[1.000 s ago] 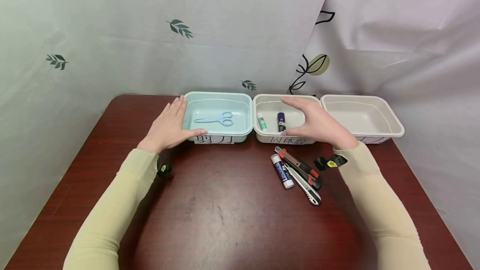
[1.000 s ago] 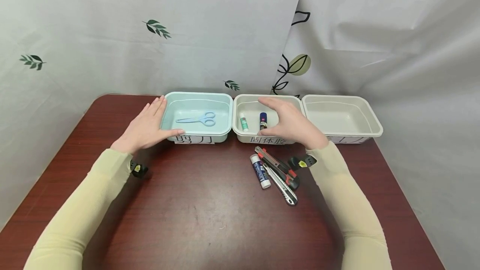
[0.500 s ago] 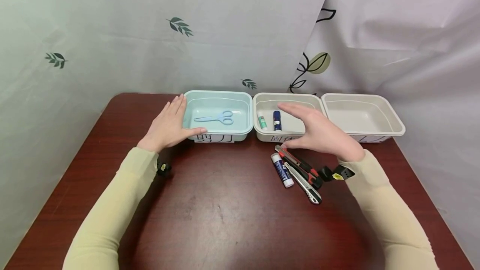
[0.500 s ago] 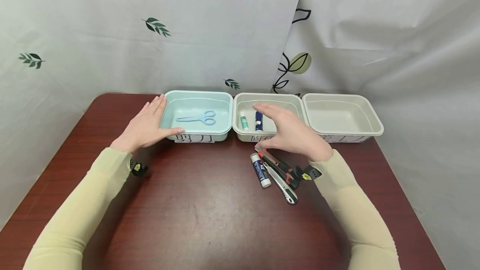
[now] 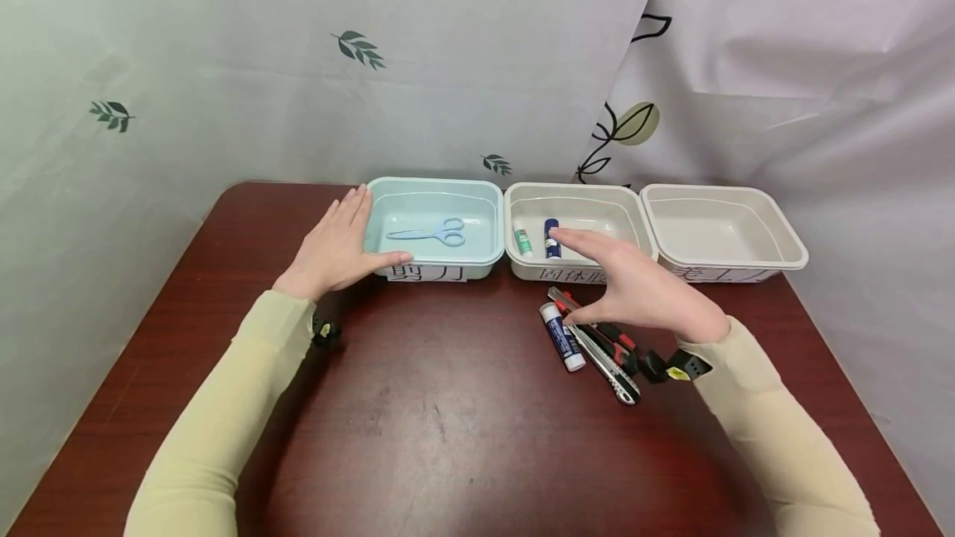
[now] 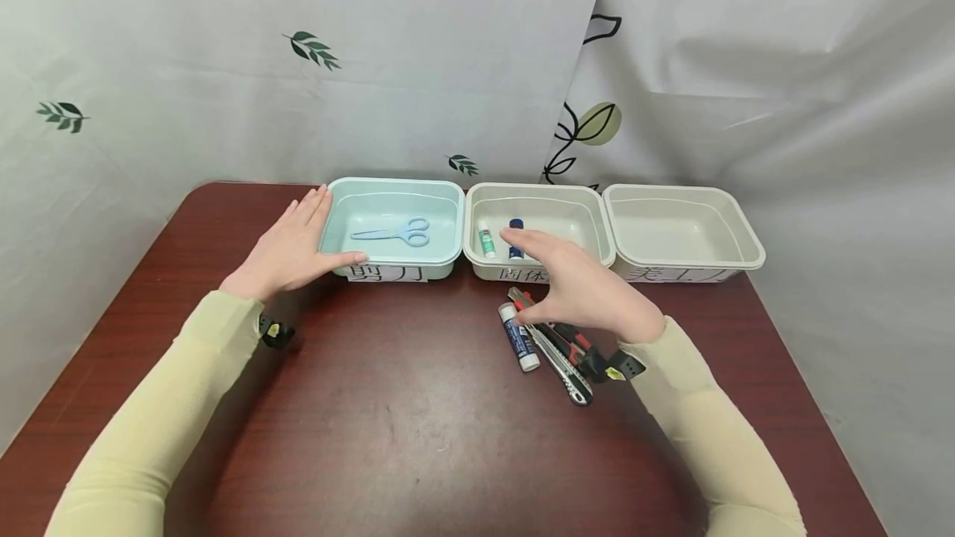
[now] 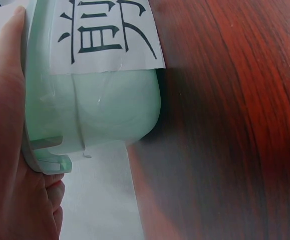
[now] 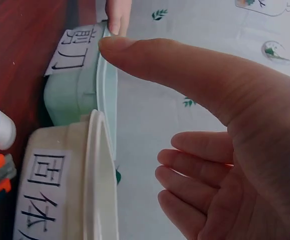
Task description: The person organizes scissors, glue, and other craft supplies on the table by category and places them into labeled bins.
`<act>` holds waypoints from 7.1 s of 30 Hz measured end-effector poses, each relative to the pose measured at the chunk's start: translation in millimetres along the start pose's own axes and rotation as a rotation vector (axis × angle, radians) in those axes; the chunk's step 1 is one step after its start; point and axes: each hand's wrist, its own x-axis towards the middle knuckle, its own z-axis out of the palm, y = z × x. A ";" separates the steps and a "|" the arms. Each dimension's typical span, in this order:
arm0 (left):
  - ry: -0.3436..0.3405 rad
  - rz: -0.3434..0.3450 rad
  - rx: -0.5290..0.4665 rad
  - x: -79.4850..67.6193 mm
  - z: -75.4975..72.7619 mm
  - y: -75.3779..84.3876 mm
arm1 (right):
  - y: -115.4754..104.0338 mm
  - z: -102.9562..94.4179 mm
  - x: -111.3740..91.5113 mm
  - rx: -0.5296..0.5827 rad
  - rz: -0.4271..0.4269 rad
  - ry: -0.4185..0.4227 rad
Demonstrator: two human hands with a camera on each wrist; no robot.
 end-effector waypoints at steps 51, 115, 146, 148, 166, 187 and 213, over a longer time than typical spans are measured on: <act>0.015 0.002 -0.007 -1.8 -0.2 1.0 | 8.7 64.8 -20.8 0.015 0.067 -0.251; 0.014 0.001 -0.012 -2.2 -1.2 2.0 | 6.3 52.7 -14.0 -0.006 0.040 -0.140; 0.015 0.003 -0.016 -0.5 -1.4 1.0 | 4.1 11.3 -13.7 0.016 0.094 -0.021; 0.016 0.004 -0.014 -0.4 -1.4 0.9 | 4.5 7.7 -14.1 0.014 0.101 -0.010; 0.010 0.003 -0.015 -1.5 -1.5 1.7 | 15.3 -9.6 -18.2 0.057 0.085 0.132; 0.019 0.002 -0.012 -1.5 -0.4 1.1 | 34.5 -39.0 -12.0 0.080 0.149 0.248; 0.015 0.001 -0.022 -1.5 0.6 0.1 | 58.1 -57.1 21.6 0.002 0.237 0.156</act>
